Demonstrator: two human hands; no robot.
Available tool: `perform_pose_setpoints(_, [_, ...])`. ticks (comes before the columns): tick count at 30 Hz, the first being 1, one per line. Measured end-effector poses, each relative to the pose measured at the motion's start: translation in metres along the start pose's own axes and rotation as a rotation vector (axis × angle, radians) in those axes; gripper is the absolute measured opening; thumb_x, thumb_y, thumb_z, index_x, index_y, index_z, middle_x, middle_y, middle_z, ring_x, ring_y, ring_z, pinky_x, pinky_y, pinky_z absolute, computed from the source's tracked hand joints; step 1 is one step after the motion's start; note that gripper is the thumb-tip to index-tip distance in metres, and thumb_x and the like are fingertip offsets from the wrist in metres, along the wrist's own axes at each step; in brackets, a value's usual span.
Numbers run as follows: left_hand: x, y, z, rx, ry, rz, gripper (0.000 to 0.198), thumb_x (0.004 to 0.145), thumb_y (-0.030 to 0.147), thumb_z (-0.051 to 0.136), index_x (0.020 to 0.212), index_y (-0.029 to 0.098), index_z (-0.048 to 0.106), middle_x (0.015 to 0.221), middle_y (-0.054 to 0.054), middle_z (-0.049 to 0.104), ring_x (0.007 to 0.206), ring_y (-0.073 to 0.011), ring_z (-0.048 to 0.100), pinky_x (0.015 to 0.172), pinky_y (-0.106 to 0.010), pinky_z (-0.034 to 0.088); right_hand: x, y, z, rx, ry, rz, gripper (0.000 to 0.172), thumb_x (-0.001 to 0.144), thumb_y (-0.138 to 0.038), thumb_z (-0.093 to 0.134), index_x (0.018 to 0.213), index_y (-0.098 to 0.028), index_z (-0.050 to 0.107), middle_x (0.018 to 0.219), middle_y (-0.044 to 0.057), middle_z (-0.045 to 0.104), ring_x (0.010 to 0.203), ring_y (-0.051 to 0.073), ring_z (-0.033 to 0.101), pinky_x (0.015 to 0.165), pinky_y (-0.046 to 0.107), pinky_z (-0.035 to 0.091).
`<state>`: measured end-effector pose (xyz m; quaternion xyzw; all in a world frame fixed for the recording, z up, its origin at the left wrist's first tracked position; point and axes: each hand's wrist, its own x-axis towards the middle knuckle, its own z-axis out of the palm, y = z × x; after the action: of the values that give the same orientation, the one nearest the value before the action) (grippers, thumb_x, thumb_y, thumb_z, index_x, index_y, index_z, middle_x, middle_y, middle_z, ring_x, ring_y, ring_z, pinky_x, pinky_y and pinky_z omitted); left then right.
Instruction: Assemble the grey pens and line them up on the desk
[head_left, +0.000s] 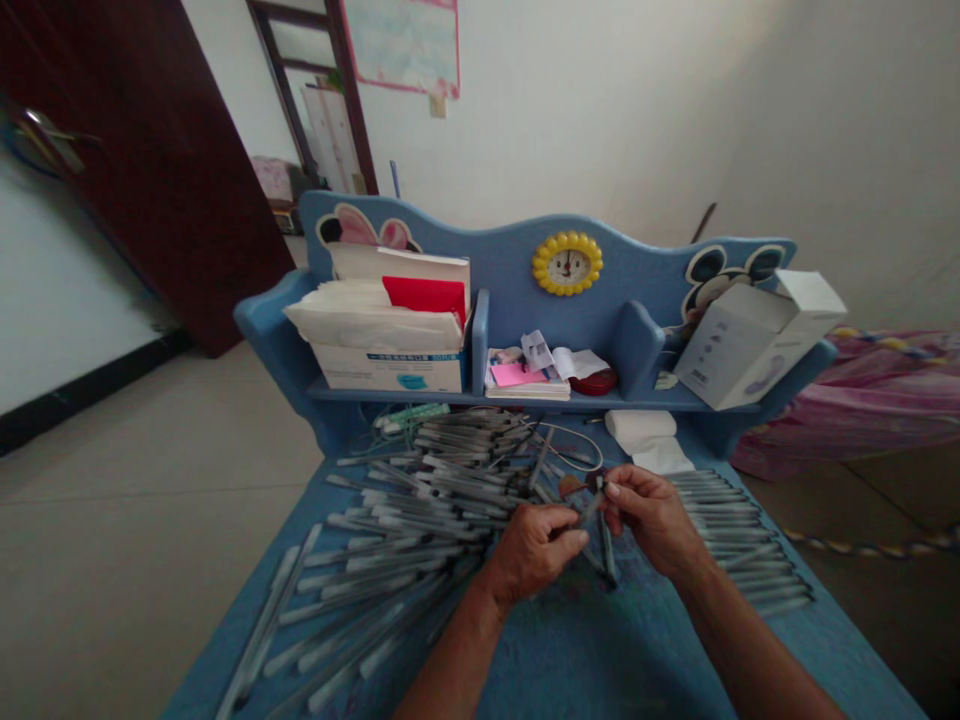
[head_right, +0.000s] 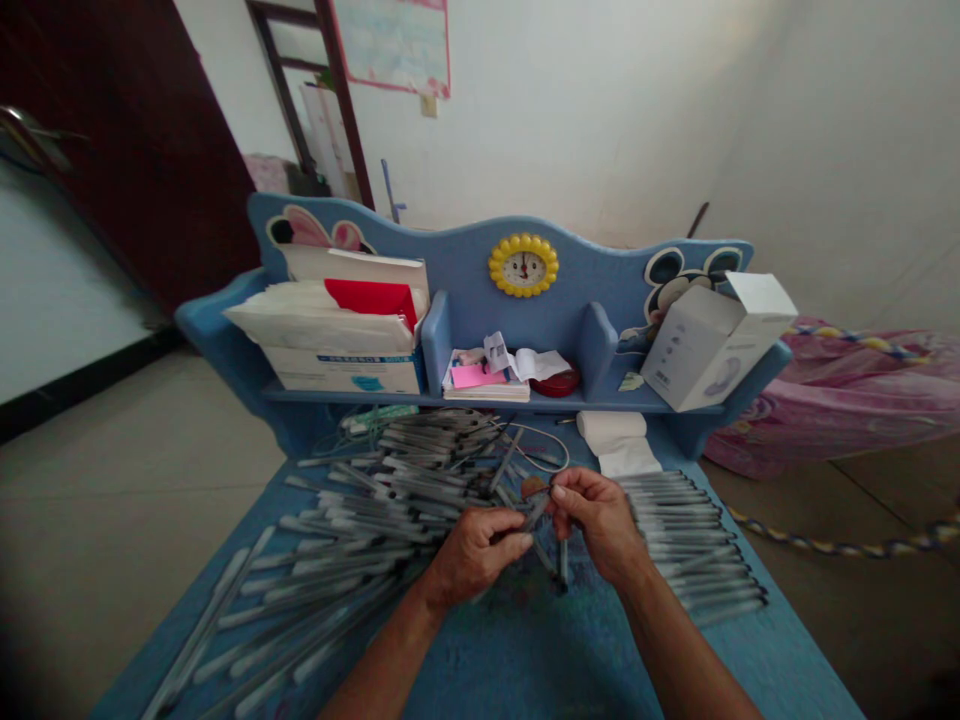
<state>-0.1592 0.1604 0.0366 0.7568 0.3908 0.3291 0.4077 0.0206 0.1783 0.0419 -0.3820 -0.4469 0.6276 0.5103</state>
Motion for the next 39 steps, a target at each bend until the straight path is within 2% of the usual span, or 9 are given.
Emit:
perform_pose_setpoints(4, [-0.001, -0.001, 0.000, -0.072, -0.005, -0.049, 0.020, 0.078, 0.022, 0.048, 0.059, 0.014, 0.051, 0.057, 0.005, 0.037, 0.056, -0.0090, 0.038, 0.052, -0.020, 0.028, 0.000, -0.002, -0.002, -0.067, -0.022, -0.004, 0.023, 0.068, -0.033, 0.072, 0.073, -0.017, 0.057, 0.057, -0.002, 0.063, 0.039, 0.008, 0.050, 0.040, 0.020, 0.038])
perform_pose_setpoints(10, [-0.001, -0.003, 0.001, -0.107, -0.042, -0.068, 0.019, 0.076, 0.022, 0.050, 0.058, 0.014, 0.050, 0.057, 0.005, 0.034, 0.055, -0.0085, 0.035, 0.051, -0.020, 0.027, 0.003, -0.016, -0.016, -0.318, -0.148, 0.027, 0.024, 0.069, -0.035, 0.070, 0.082, -0.016, 0.064, 0.059, -0.001, 0.063, 0.043, 0.009, 0.053, 0.044, 0.021, 0.042])
perform_pose_setpoints(14, [-0.001, -0.003, 0.001, -0.066, -0.062, -0.074, 0.014, 0.074, 0.020, 0.051, 0.062, 0.014, 0.054, 0.057, 0.005, 0.038, 0.056, -0.0087, 0.038, 0.051, -0.020, 0.027, 0.003, -0.024, -0.024, -0.491, -0.208, 0.032, 0.023, 0.070, -0.037, 0.068, 0.072, -0.015, 0.065, 0.053, -0.003, 0.060, 0.043, 0.009, 0.052, 0.044, 0.020, 0.039])
perform_pose_setpoints(18, [0.000, -0.001, 0.003, 0.051, -0.065, -0.006, 0.014, 0.071, 0.016, 0.054, 0.057, 0.015, 0.052, 0.054, 0.006, 0.038, 0.053, -0.0077, 0.039, 0.052, -0.020, 0.027, -0.001, -0.022, -0.028, -0.630, -0.251, 0.062, 0.031, 0.076, -0.042, 0.061, 0.061, -0.015, 0.062, 0.045, -0.003, 0.055, 0.040, 0.009, 0.050, 0.042, 0.019, 0.035])
perform_pose_setpoints(23, [0.000, -0.001, 0.006, 0.194, -0.053, 0.047, 0.015, 0.069, 0.013, 0.056, 0.055, 0.015, 0.051, 0.054, 0.006, 0.042, 0.053, -0.0080, 0.042, 0.051, -0.019, 0.028, -0.007, -0.019, -0.028, -0.743, -0.229, 0.048, 0.043, 0.082, -0.047, 0.050, 0.055, -0.015, 0.057, 0.039, -0.004, 0.049, 0.036, 0.008, 0.046, 0.038, 0.018, 0.032])
perform_pose_setpoints(27, [0.001, -0.003, 0.008, 0.238, -0.055, 0.063, 0.013, 0.070, 0.013, 0.056, 0.057, 0.016, 0.054, 0.056, 0.005, 0.047, 0.054, -0.0079, 0.045, 0.051, -0.018, 0.029, -0.012, -0.020, -0.028, -0.688, -0.192, -0.031, 0.026, 0.077, -0.042, 0.059, 0.083, -0.017, 0.062, 0.053, -0.004, 0.055, 0.047, 0.011, 0.053, 0.044, 0.020, 0.039])
perform_pose_setpoints(30, [0.001, -0.003, 0.009, 0.260, -0.063, 0.079, 0.015, 0.070, 0.013, 0.055, 0.056, 0.016, 0.053, 0.054, 0.005, 0.047, 0.053, -0.0081, 0.045, 0.051, -0.019, 0.030, -0.014, -0.016, -0.028, -0.740, -0.154, -0.036, 0.026, 0.077, -0.042, 0.059, 0.068, -0.017, 0.060, 0.049, -0.004, 0.052, 0.044, 0.010, 0.051, 0.043, 0.020, 0.038])
perform_pose_setpoints(33, [0.001, -0.002, 0.010, 0.274, -0.069, 0.077, 0.015, 0.070, 0.014, 0.055, 0.055, 0.016, 0.054, 0.054, 0.004, 0.048, 0.052, -0.0085, 0.046, 0.050, -0.019, 0.029, -0.015, -0.012, -0.028, -0.879, -0.089, -0.017, 0.044, 0.083, -0.046, 0.049, 0.050, -0.017, 0.051, 0.041, -0.003, 0.046, 0.036, 0.009, 0.046, 0.037, 0.020, 0.032])
perform_pose_setpoints(39, [0.000, 0.001, 0.009, 0.299, -0.060, 0.100, 0.015, 0.070, 0.013, 0.056, 0.055, 0.016, 0.053, 0.055, 0.004, 0.049, 0.053, -0.0085, 0.047, 0.052, -0.019, 0.030, -0.018, -0.013, -0.027, -0.800, -0.149, -0.010, 0.035, 0.080, -0.047, 0.053, 0.064, -0.017, 0.058, 0.050, -0.003, 0.054, 0.041, 0.010, 0.053, 0.040, 0.019, 0.037])
